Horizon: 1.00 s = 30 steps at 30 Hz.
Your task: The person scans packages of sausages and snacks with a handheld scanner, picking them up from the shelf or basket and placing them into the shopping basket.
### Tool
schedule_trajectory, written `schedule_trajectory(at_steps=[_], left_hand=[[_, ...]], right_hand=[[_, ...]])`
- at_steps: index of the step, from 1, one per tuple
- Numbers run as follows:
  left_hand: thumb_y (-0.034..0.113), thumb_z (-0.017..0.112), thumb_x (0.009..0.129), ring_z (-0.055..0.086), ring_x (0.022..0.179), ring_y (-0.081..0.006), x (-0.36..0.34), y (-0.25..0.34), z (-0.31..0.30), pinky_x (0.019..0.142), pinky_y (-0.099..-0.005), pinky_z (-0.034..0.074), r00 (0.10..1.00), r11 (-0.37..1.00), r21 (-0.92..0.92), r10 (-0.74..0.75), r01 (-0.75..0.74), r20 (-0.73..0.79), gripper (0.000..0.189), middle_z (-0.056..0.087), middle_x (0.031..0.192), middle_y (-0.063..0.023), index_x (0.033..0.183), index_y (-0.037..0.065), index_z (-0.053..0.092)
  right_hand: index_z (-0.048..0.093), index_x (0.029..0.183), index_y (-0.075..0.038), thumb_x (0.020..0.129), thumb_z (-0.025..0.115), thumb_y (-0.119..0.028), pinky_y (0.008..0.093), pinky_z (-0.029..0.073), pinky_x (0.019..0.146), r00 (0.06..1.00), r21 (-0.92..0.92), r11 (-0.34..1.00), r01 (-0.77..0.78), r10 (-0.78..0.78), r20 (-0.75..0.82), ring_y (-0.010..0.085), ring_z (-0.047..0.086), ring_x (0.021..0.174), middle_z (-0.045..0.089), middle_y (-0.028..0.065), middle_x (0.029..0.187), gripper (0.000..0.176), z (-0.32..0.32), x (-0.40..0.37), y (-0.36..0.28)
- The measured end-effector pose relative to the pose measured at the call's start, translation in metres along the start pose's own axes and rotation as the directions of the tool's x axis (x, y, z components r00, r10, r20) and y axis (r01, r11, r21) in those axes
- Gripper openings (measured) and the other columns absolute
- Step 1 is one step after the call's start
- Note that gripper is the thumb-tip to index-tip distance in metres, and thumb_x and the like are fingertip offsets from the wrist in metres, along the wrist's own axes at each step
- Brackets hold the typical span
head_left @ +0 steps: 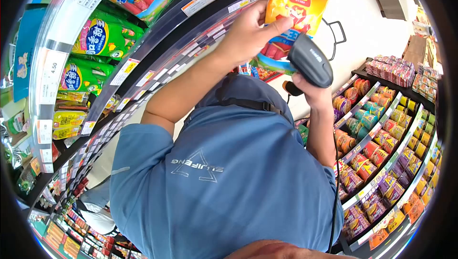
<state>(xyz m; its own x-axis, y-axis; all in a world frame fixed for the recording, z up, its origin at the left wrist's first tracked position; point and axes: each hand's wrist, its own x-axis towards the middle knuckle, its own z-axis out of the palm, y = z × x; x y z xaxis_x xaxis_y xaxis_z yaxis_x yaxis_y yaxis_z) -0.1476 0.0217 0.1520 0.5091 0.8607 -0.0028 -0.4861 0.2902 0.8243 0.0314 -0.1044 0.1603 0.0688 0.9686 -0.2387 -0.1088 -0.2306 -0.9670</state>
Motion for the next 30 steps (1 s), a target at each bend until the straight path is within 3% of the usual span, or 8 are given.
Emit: schedule_trajectory(at_steps=[1, 6, 10, 12, 20, 24, 29, 30], left_hand=[[0.018, 0.065, 0.094, 0.063, 0.104, -0.0131, 0.0, 0.003, -0.009, 0.095, -0.0308, 0.049, 0.997, 0.972, 0.232, 0.015, -0.033, 0.078, 0.039, 0.063, 0.12, -0.0093, 0.124, -0.003, 0.053], [0.013, 0.07, 0.09, 0.065, 0.099, -0.0116, 0.011, 0.035, -0.023, 0.088, -0.0273, 0.052, 0.992, 0.908, 0.417, -0.076, 0.026, 0.103, 0.038, 0.068, 0.112, -0.0083, 0.122, -0.005, 0.056], [0.008, 0.071, 0.087, 0.06, 0.111, -0.0242, 0.006, 0.061, -0.012, 0.095, -0.0362, 0.05, 0.989, 0.97, 0.198, -0.146, 0.142, 0.007, 0.049, 0.059, 0.125, -0.0176, 0.131, -0.002, 0.051], [0.002, 0.067, 0.09, 0.065, 0.093, -0.0109, 0.001, 0.068, 0.003, 0.083, -0.0242, 0.053, 0.992, 0.992, 0.114, -0.033, 0.047, -0.123, 0.036, 0.068, 0.11, -0.0083, 0.122, -0.007, 0.055], [0.004, 0.066, 0.09, 0.066, 0.096, -0.0151, -0.005, 0.073, 0.015, 0.087, -0.029, 0.052, 0.979, 0.983, 0.167, 0.107, -0.078, -0.172, 0.033, 0.068, 0.112, -0.013, 0.12, -0.006, 0.057], [0.003, 0.066, 0.09, 0.066, 0.097, -0.0165, -0.004, 0.064, -0.001, 0.088, -0.0298, 0.052, 0.972, 0.992, 0.118, 0.064, -0.038, -0.225, 0.033, 0.068, 0.112, -0.0125, 0.121, -0.005, 0.056], [0.012, 0.066, 0.092, 0.062, 0.109, -0.0155, -0.004, 0.062, -0.031, 0.099, -0.0342, 0.047, 0.95, 0.972, 0.176, 0.194, -0.153, -0.246, 0.038, 0.065, 0.119, -0.0093, 0.126, -0.002, 0.056], [0.014, 0.068, 0.09, 0.062, 0.108, -0.019, -0.001, 0.068, -0.037, 0.098, -0.0368, 0.046, 0.94, 0.955, 0.211, 0.255, -0.209, -0.226, 0.034, 0.066, 0.117, -0.0087, 0.121, 0.002, 0.061]], right_hand=[[0.052, 0.132, 0.001, 0.073, 0.077, -0.001, 0.0349, 0.043, 0.102, 0.999, 0.09, 0.995, 0.043, -0.044, 0.013, 0.0198, 0.059, 0.114, 0.063, 0.0111, 0.124, 0.064, -0.002, 0.005, 0.001], [0.056, 0.125, 0.005, 0.074, 0.075, -0.014, 0.0395, 0.042, 0.101, 0.963, 0.136, 0.976, 0.169, -0.193, 0.187, 0.0265, 0.06, 0.113, 0.065, 0.0169, 0.118, 0.057, -0.008, 0.033, -0.001], [0.059, 0.125, 0.004, 0.075, 0.074, -0.015, 0.0376, 0.041, 0.102, 0.915, 0.165, 0.961, 0.22, -0.262, 0.307, 0.0263, 0.059, 0.116, 0.064, 0.0156, 0.121, 0.055, -0.021, 0.053, -0.008], [0.058, 0.126, 0.005, 0.075, 0.073, -0.017, 0.0388, 0.043, 0.101, 0.908, 0.166, 0.965, 0.203, -0.249, 0.336, 0.0284, 0.057, 0.119, 0.058, 0.02, 0.131, 0.057, -0.032, 0.056, -0.014], [0.054, 0.128, 0.006, 0.077, 0.075, -0.02, 0.0499, 0.051, 0.094, 0.831, 0.254, 0.956, 0.147, -0.259, 0.493, 0.037, 0.06, 0.114, 0.052, 0.0255, 0.135, 0.061, -0.061, 0.065, -0.015], [0.054, 0.129, 0.006, 0.078, 0.074, -0.02, 0.0476, 0.049, 0.094, 0.817, 0.249, 0.962, 0.11, -0.23, 0.528, 0.0379, 0.058, 0.117, 0.052, 0.025, 0.134, 0.06, -0.065, 0.063, -0.017], [0.053, 0.128, 0.008, 0.077, 0.073, -0.027, 0.0446, 0.048, 0.094, 0.815, 0.223, 0.965, 0.138, -0.238, 0.528, 0.0353, 0.061, 0.113, 0.054, 0.0259, 0.132, 0.065, -0.068, 0.063, -0.009], [0.052, 0.129, 0.007, 0.077, 0.07, -0.014, 0.0447, 0.049, 0.096, 0.821, 0.266, 0.957, 0.116, -0.243, 0.517, 0.0347, 0.062, 0.111, 0.057, 0.0254, 0.128, 0.059, -0.07, 0.063, -0.008]])
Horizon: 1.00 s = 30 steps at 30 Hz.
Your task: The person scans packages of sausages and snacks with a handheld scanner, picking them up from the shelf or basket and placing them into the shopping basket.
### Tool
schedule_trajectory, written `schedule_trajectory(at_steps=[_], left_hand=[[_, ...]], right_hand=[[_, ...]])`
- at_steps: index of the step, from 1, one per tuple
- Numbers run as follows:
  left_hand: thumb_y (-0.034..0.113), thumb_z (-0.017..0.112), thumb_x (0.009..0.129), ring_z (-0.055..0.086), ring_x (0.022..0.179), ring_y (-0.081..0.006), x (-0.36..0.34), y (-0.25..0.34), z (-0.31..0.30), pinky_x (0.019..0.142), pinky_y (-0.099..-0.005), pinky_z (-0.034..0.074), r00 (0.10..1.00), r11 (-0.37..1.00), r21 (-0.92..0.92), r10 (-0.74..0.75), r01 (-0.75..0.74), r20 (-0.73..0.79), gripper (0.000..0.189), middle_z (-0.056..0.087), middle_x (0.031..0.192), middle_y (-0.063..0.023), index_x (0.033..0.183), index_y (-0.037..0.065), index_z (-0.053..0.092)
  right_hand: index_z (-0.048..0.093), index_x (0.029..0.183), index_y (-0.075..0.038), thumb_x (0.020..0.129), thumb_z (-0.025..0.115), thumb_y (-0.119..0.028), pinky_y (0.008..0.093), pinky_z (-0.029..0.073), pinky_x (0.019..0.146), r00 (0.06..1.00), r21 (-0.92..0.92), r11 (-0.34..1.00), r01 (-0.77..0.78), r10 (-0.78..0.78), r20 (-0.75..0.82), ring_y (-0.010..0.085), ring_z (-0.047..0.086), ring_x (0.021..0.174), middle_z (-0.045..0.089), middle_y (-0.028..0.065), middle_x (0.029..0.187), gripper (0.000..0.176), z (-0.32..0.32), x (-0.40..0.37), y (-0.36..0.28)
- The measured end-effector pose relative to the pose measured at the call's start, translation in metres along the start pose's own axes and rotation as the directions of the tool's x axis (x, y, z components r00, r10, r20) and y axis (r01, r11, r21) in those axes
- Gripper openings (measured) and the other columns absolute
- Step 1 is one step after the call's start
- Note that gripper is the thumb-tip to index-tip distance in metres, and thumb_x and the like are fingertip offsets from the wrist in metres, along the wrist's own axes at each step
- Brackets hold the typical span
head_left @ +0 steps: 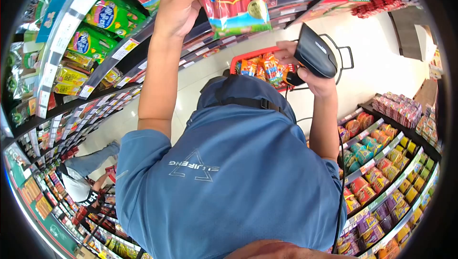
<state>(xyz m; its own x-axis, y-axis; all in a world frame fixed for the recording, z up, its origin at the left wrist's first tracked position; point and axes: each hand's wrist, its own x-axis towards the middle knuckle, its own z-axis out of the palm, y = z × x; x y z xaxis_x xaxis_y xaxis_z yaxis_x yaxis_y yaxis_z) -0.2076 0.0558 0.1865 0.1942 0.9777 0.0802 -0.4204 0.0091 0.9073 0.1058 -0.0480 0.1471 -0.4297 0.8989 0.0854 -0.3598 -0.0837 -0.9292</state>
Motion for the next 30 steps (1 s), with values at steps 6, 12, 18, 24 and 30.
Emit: schedule_trajectory(at_steps=[6, 12, 18, 24, 30], left_hand=[[-0.001, 0.065, 0.089, 0.064, 0.101, -0.0165, 0.051, 0.018, -0.04, 0.09, -0.0303, 0.051, 0.919, 0.913, 0.253, 0.364, -0.321, -0.15, 0.032, 0.066, 0.114, -0.0104, 0.119, -0.005, 0.057], [0.002, 0.065, 0.09, 0.062, 0.082, -0.0145, 0.082, 0.005, -0.08, 0.076, -0.0307, 0.05, 0.83, 0.779, 0.55, 0.498, -0.302, -0.249, 0.017, 0.069, 0.093, -0.0073, 0.104, -0.005, 0.062], [0.012, 0.068, 0.087, 0.061, 0.074, -0.0259, 0.081, 0.002, -0.07, 0.07, -0.0367, 0.048, 0.707, 0.362, 0.915, 0.694, -0.176, -0.138, 0.021, 0.067, 0.084, -0.0145, 0.098, -0.004, 0.061], [0.012, 0.069, 0.081, 0.057, 0.086, -0.0467, 0.078, 0.004, -0.069, 0.081, -0.0518, 0.043, 0.589, 0.043, 0.996, 0.808, -0.082, 0.014, 0.028, 0.063, 0.089, -0.0263, 0.102, -0.005, 0.061], [0.012, 0.074, 0.079, 0.032, 0.127, -0.0533, 0.044, -0.012, -0.067, 0.107, -0.0625, 0.023, 0.595, -0.256, 0.967, 0.773, -0.022, 0.218, 0.066, 0.038, 0.136, -0.0309, 0.137, 0.003, 0.045]], right_hand=[[0.052, 0.127, 0.009, 0.076, 0.068, -0.002, 0.0421, 0.05, 0.094, 0.999, 0.031, 0.999, -0.01, 0.012, -0.051, 0.0299, 0.065, 0.106, 0.062, 0.0242, 0.122, 0.055, -0.006, -0.007, 0.011], [0.057, 0.122, 0.007, 0.076, 0.068, 0.001, 0.04, 0.05, 0.094, 0.993, 0.017, 0.999, -0.05, 0.051, -0.111, 0.0262, 0.066, 0.103, 0.067, 0.02, 0.113, 0.048, 0.001, -0.013, 0.019], [0.058, 0.122, 0.006, 0.077, 0.073, -0.013, 0.0393, 0.05, 0.093, 0.977, -0.123, 0.98, -0.157, 0.136, -0.162, 0.0261, 0.064, 0.105, 0.066, 0.0174, 0.116, 0.051, 0.006, -0.019, 0.027], [0.06, 0.12, 0.001, 0.072, 0.079, 0.001, 0.0324, 0.047, 0.092, 0.948, -0.111, 0.969, -0.222, 0.188, -0.257, 0.0172, 0.063, 0.102, 0.068, 0.0084, 0.111, 0.052, -0.004, -0.032, 0.048], [0.062, 0.117, -0.001, 0.071, 0.079, -0.001, 0.0295, 0.048, 0.087, 0.924, -0.15, 0.952, -0.268, 0.21, -0.32, 0.0139, 0.062, 0.095, 0.068, 0.0049, 0.106, 0.049, -0.005, -0.036, 0.059]])
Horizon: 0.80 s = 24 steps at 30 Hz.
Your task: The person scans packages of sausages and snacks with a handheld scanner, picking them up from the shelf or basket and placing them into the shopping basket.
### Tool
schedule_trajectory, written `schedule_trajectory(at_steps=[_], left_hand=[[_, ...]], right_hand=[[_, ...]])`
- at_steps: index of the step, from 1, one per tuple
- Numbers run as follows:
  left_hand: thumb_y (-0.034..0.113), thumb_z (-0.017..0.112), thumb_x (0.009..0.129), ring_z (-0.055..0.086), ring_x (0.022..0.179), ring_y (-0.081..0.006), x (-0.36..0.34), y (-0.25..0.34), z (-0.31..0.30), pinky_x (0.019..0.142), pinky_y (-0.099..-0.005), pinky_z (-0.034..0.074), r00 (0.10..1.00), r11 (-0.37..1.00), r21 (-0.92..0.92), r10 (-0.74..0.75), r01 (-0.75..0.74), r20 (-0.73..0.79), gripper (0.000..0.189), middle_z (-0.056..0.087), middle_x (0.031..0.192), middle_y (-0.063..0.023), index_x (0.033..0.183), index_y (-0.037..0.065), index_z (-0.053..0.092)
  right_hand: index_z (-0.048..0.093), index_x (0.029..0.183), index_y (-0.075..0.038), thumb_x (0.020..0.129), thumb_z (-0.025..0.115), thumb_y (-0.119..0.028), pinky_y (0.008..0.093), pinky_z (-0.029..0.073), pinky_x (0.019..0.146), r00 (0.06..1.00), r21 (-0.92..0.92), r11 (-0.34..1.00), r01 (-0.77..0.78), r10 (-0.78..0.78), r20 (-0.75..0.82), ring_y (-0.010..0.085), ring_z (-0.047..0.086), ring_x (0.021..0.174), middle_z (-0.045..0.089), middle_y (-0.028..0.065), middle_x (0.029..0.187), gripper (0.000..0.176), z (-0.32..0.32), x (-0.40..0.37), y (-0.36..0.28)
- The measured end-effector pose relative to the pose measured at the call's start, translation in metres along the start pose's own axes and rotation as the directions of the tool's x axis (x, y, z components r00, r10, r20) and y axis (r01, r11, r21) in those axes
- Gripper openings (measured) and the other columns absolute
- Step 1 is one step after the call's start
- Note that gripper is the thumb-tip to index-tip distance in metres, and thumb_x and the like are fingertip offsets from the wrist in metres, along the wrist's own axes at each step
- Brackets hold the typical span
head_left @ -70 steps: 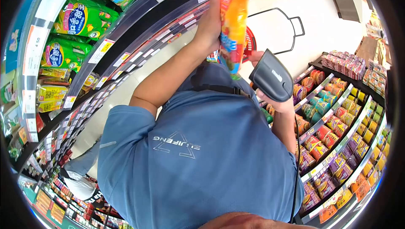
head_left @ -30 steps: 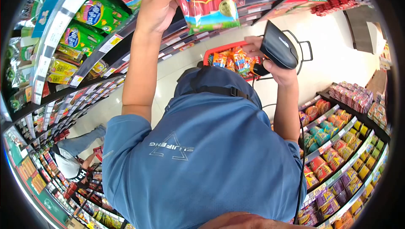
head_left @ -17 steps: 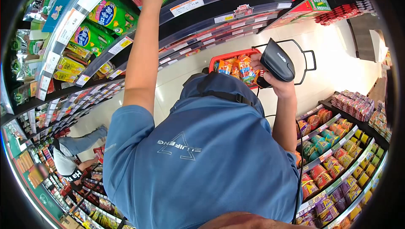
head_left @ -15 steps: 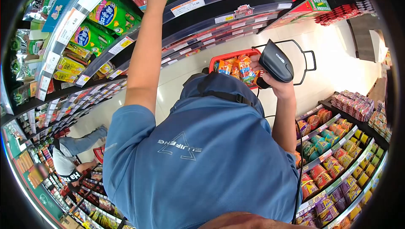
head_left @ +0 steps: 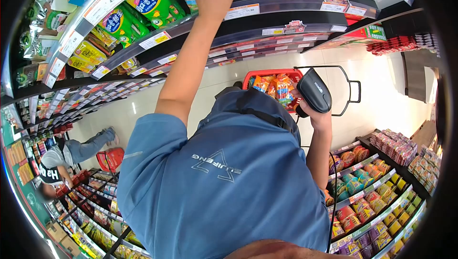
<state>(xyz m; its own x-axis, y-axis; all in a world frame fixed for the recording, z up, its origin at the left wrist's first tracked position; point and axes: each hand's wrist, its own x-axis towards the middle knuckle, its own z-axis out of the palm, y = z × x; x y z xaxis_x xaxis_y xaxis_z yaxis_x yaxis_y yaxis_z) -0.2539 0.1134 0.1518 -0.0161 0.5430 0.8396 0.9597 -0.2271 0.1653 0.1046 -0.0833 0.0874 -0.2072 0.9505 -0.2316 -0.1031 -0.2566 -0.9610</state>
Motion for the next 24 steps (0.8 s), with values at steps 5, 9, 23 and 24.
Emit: schedule_trajectory(at_steps=[5, 9, 23, 24], left_hand=[[0.014, 0.082, 0.068, 0.022, 0.137, -0.051, -0.007, 0.007, -0.048, 0.11, -0.0639, 0.023, 0.954, 0.977, 0.197, -0.137, 0.086, 0.266, 0.084, 0.029, 0.147, -0.0235, 0.143, 0.016, 0.044], [0.011, 0.082, 0.067, 0.023, 0.137, -0.0501, -0.007, -0.016, -0.05, 0.111, -0.0591, 0.026, 0.94, 0.981, 0.189, -0.113, 0.053, 0.322, 0.086, 0.028, 0.149, -0.0219, 0.143, 0.018, 0.043], [0.012, 0.067, 0.081, 0.025, 0.141, -0.0382, 0.034, 0.039, -0.022, 0.111, -0.0562, 0.028, 0.794, 0.884, 0.017, 0.412, -0.468, 0.448, 0.054, 0.031, 0.152, -0.0111, 0.133, 0.015, 0.053], [0.015, 0.062, 0.085, 0.026, 0.141, -0.0346, 0.04, 0.039, -0.014, 0.111, -0.0545, 0.029, 0.695, 0.778, -0.02, 0.572, -0.628, 0.435, 0.042, 0.032, 0.153, -0.0084, 0.127, 0.013, 0.058]], right_hand=[[0.063, 0.115, 0.0, 0.071, 0.08, -0.002, 0.0287, 0.049, 0.085, 1.0, -0.049, 0.999, -0.009, 0.009, -0.004, 0.013, 0.063, 0.093, 0.069, 0.0054, 0.105, 0.047, 0.004, 0.0, -0.006], [0.064, 0.111, 0.001, 0.071, 0.081, -0.004, 0.029, 0.05, 0.083, 0.999, -0.092, 0.995, -0.039, 0.038, -0.011, 0.013, 0.064, 0.09, 0.07, 0.0062, 0.101, 0.044, 0.011, 0.002, -0.014], [0.061, 0.118, 0.001, 0.073, 0.077, 0.003, 0.0308, 0.05, 0.087, 0.998, -0.154, 0.987, -0.053, 0.056, 0.012, 0.0151, 0.065, 0.094, 0.07, 0.0077, 0.105, 0.047, 0.023, -0.006, -0.021], [0.062, 0.116, 0.001, 0.072, 0.077, 0.002, 0.0305, 0.05, 0.085, 0.999, -0.159, 0.986, -0.043, 0.044, 0.001, 0.0144, 0.064, 0.092, 0.07, 0.0068, 0.103, 0.047, 0.027, -0.005, -0.023]])
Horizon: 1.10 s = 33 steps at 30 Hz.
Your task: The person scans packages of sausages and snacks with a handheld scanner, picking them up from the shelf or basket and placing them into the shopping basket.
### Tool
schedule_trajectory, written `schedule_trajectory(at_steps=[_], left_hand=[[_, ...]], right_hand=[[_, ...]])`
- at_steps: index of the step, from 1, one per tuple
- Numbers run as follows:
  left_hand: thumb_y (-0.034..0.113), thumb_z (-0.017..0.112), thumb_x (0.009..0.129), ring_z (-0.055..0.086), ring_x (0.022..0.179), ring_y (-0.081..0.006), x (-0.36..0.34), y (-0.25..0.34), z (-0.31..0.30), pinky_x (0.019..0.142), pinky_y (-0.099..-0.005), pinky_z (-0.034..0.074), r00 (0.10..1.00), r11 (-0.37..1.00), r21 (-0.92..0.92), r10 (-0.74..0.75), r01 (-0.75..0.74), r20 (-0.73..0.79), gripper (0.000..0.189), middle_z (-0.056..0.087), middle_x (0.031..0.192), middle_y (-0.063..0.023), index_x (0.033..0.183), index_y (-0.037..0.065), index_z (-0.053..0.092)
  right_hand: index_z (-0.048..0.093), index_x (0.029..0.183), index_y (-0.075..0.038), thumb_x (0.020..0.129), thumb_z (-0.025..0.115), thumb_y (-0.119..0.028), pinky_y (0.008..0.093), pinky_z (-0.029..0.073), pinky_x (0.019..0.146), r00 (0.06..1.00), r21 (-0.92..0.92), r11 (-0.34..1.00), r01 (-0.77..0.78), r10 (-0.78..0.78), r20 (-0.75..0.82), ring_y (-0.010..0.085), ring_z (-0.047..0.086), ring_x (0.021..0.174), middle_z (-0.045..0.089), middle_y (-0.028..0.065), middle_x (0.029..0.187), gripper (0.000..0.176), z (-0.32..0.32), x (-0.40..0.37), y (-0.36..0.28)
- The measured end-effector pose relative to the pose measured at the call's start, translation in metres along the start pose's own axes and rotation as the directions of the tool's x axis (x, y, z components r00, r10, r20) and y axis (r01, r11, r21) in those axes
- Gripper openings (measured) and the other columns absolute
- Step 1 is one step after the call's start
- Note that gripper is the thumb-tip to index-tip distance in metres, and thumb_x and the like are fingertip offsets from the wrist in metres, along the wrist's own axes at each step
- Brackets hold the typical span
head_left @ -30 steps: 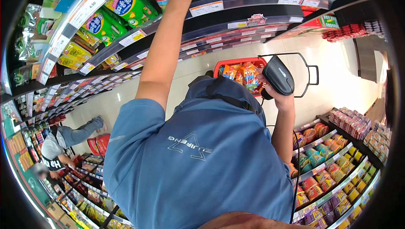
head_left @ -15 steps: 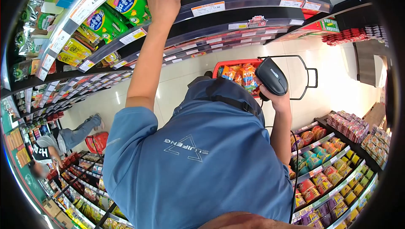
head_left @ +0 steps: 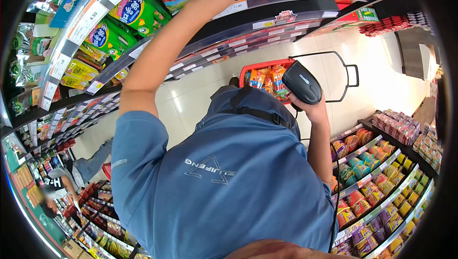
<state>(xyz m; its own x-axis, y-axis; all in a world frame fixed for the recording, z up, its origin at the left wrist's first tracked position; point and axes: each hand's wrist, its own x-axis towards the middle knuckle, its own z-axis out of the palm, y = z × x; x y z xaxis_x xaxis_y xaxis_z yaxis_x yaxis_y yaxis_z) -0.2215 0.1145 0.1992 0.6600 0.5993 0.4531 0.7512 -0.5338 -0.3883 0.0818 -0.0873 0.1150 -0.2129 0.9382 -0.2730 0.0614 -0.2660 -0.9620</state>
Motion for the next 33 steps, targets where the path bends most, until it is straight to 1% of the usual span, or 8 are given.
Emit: schedule_trajectory(at_steps=[4, 13, 17, 19, 21, 23, 28, 33], left_hand=[[0.024, 0.055, 0.09, 0.029, 0.14, -0.03, 0.011, -0.017, 0.014, 0.107, -0.0519, 0.031, 0.987, 0.993, -0.109, -0.037, 0.055, 0.158, 0.025, 0.036, 0.152, -0.0106, 0.106, 0.006, 0.065], [0.017, 0.056, 0.088, 0.035, 0.136, -0.0308, -0.006, -0.028, 0.013, 0.104, -0.0559, 0.031, 0.982, 0.998, -0.034, -0.042, 0.049, 0.186, 0.031, 0.047, 0.14, -0.0125, 0.116, 0.008, 0.065], [0.015, 0.071, 0.078, 0.027, 0.142, -0.0327, -0.001, -0.02, -0.001, 0.107, -0.0629, 0.025, 0.974, 0.995, -0.087, -0.018, 0.038, 0.225, 0.041, 0.046, 0.141, -0.0132, 0.117, 0.006, 0.065], [0.013, 0.076, 0.074, 0.03, 0.141, -0.0356, 0.007, -0.007, -0.019, 0.111, -0.0578, 0.026, 0.989, 0.987, -0.121, 0.119, -0.109, 0.083, 0.052, 0.047, 0.14, -0.0161, 0.123, 0.006, 0.061], [0.012, 0.072, 0.084, 0.063, 0.105, -0.0256, 0.012, 0.029, -0.031, 0.095, -0.0393, 0.046, 0.96, 0.948, -0.199, 0.213, -0.248, -0.183, 0.029, 0.066, 0.112, -0.0094, 0.111, 0.007, 0.067], [0.01, 0.076, 0.076, 0.062, 0.101, -0.0309, -0.011, 0.06, 0.003, 0.09, -0.0413, 0.047, 0.937, 0.74, -0.598, 0.129, -0.308, -0.324, 0.027, 0.066, 0.108, -0.0094, 0.103, 0.01, 0.07], [0.012, 0.072, 0.081, 0.061, 0.1, -0.0298, -0.092, 0.207, 0.078, 0.089, -0.0407, 0.048, 0.935, 0.27, -0.961, 0.352, -0.059, 0.041, 0.027, 0.064, 0.107, -0.0089, 0.107, 0.008, 0.066], [0.021, 0.068, 0.086, 0.062, 0.105, -0.0314, -0.22, 0.307, 0.195, 0.093, -0.0405, 0.048, 0.536, 0.346, -0.834, 0.645, 0.43, 0.544, 0.032, 0.065, 0.112, -0.0111, 0.115, 0.009, 0.063]], right_hand=[[0.065, 0.111, 0.002, 0.07, 0.081, -0.003, 0.0284, 0.051, 0.081, 0.998, 0.003, 1.0, -0.015, 0.015, -0.057, 0.0121, 0.064, 0.089, 0.071, 0.0075, 0.1, 0.045, 0.011, -0.001, 0.0], [0.066, 0.11, 0.001, 0.07, 0.08, -0.004, 0.0291, 0.051, 0.083, 0.986, 0.001, 0.999, -0.038, 0.037, -0.163, 0.0109, 0.064, 0.089, 0.071, 0.007, 0.098, 0.042, 0.028, -0.013, 0.021], [0.066, 0.109, 0.001, 0.071, 0.08, -0.004, 0.0294, 0.05, 0.083, 0.975, 0.01, 0.999, -0.045, 0.047, -0.217, 0.0109, 0.064, 0.088, 0.071, 0.0063, 0.097, 0.041, 0.037, -0.017, 0.026], [0.062, 0.115, 0.001, 0.071, 0.081, -0.007, 0.0278, 0.049, 0.085, 0.973, 0.005, 1.0, -0.03, 0.03, -0.23, 0.0104, 0.062, 0.09, 0.07, 0.005, 0.101, 0.048, 0.038, -0.024, 0.039], [0.064, 0.113, 0.0, 0.071, 0.081, -0.007, 0.028, 0.049, 0.086, 0.953, 0.043, 0.994, -0.1, 0.108, -0.282, 0.0092, 0.061, 0.09, 0.07, 0.0037, 0.1, 0.046, 0.037, -0.036, 0.055], [0.068, 0.104, 0.0, 0.074, 0.08, -0.01, 0.0286, 0.05, 0.08, 0.892, 0.023, 0.99, -0.139, 0.135, -0.431, 0.0104, 0.062, 0.083, 0.071, 0.0047, 0.091, 0.034, 0.038, -0.051, 0.062], [0.068, 0.103, -0.001, 0.075, 0.078, -0.012, 0.0282, 0.05, 0.075, 0.745, 0.208, 0.932, -0.295, 0.361, -0.56, 0.0102, 0.061, 0.077, 0.07, 0.0037, 0.087, 0.031, 0.035, -0.106, 0.114], [0.069, 0.102, -0.001, 0.074, 0.079, -0.014, 0.0284, 0.05, 0.075, 0.659, 0.284, 0.848, -0.447, 0.527, -0.536, 0.0102, 0.062, 0.077, 0.071, 0.0042, 0.086, 0.033, 0.026, -0.14, 0.164]])
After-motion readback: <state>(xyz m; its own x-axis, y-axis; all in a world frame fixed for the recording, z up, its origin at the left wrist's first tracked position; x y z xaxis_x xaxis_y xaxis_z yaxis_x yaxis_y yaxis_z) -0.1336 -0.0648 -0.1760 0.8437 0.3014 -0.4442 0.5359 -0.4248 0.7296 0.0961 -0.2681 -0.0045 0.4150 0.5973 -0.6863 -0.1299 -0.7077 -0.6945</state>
